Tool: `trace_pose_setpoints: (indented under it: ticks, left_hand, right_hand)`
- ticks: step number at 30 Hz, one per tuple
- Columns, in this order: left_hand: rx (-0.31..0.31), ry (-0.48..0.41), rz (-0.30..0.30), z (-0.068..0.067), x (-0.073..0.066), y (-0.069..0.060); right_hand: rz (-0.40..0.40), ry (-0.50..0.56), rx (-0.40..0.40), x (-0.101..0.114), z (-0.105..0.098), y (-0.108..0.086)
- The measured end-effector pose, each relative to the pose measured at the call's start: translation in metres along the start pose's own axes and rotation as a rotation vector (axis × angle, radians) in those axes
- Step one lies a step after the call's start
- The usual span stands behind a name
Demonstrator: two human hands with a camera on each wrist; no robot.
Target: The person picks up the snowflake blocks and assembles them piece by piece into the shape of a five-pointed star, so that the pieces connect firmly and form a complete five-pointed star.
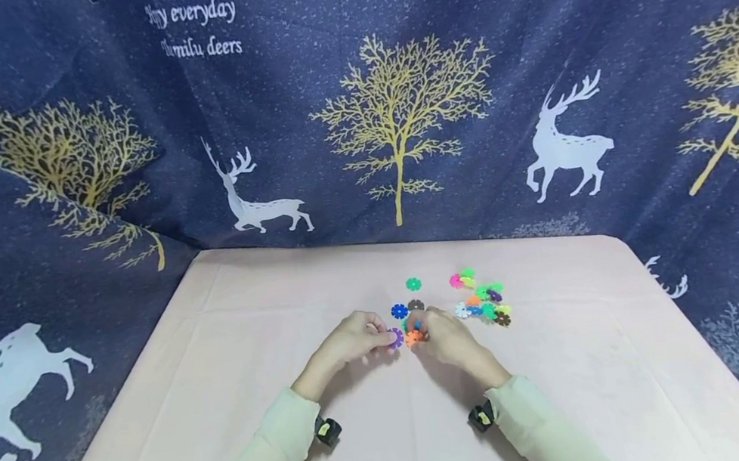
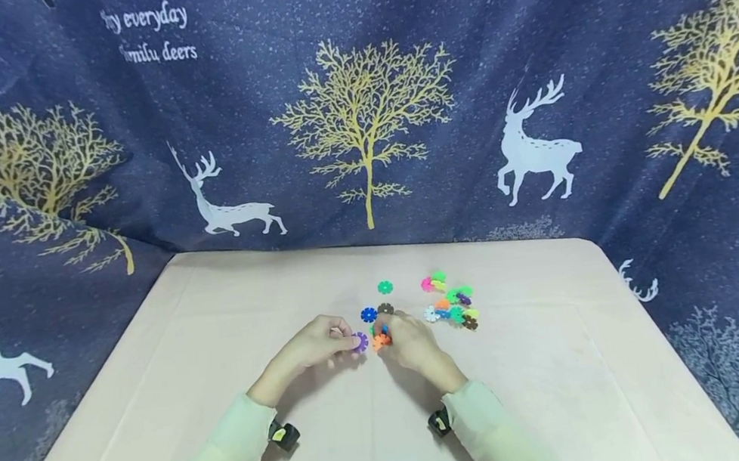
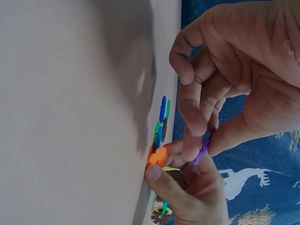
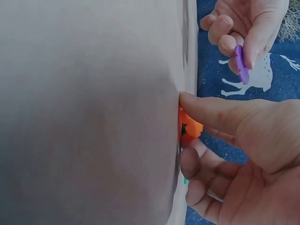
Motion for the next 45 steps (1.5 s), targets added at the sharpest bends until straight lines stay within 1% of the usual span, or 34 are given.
trace_pose_setpoints:
  ticks: [3,7,12,17,22,27,31,33,36,40,43,45]
  left_hand:
    - [0.015,-0.043,0.008,-0.001,-0.002,-0.001]
    - [0.031,-0.092,0.031,-0.003,-0.005,-0.003]
    - [0.045,-0.142,0.030,-0.005,-0.009,-0.007]
    - [0.039,-0.169,0.049,-0.007,-0.014,-0.009]
    - [0.017,-0.170,0.082,-0.010,-0.027,-0.015]
    - [0.015,-0.177,0.081,-0.013,-0.038,-0.019]
    - [0.003,-0.170,0.088,-0.013,-0.041,-0.019]
    - [-0.005,-0.170,0.103,-0.014,-0.042,-0.019]
    - [-0.006,-0.193,0.119,-0.014,-0.045,-0.020]
    - [0.004,-0.227,0.099,-0.014,-0.050,-0.024]
    - [0.004,-0.236,0.085,-0.014,-0.055,-0.027]
    - [0.003,-0.236,0.090,-0.014,-0.058,-0.029]
  right_hand:
    - [0.012,0.046,0.010,-0.001,0.000,-0.002]
    - [0.035,0.134,0.007,-0.002,-0.001,-0.006]
    - [0.065,0.246,0.002,0.000,-0.008,-0.011]
    - [0.008,0.307,-0.045,0.005,-0.021,-0.016]
    - [-0.084,0.352,-0.083,0.013,-0.033,-0.020]
    - [-0.185,0.359,-0.098,0.018,-0.045,-0.026]
    - [-0.253,0.362,-0.128,0.023,-0.052,-0.031]
    - [-0.269,0.352,-0.152,0.025,-0.056,-0.033]
    - [-0.284,0.324,-0.178,0.030,-0.060,-0.035]
    - [-0.299,0.290,-0.190,0.033,-0.064,-0.038]
    - [-0.316,0.269,-0.199,0.035,-0.066,-0.042]
    - [-0.335,0.243,-0.211,0.036,-0.067,-0.044]
Point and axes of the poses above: each hand's wrist, its own y-axis towards the middle knuckle, its own z-axis out of the palm, x = y × z, the point moved 1 cm from there along y, towards the middle knuckle, and after that the axes turned 10 degrees about y, right-handed, at the moved point
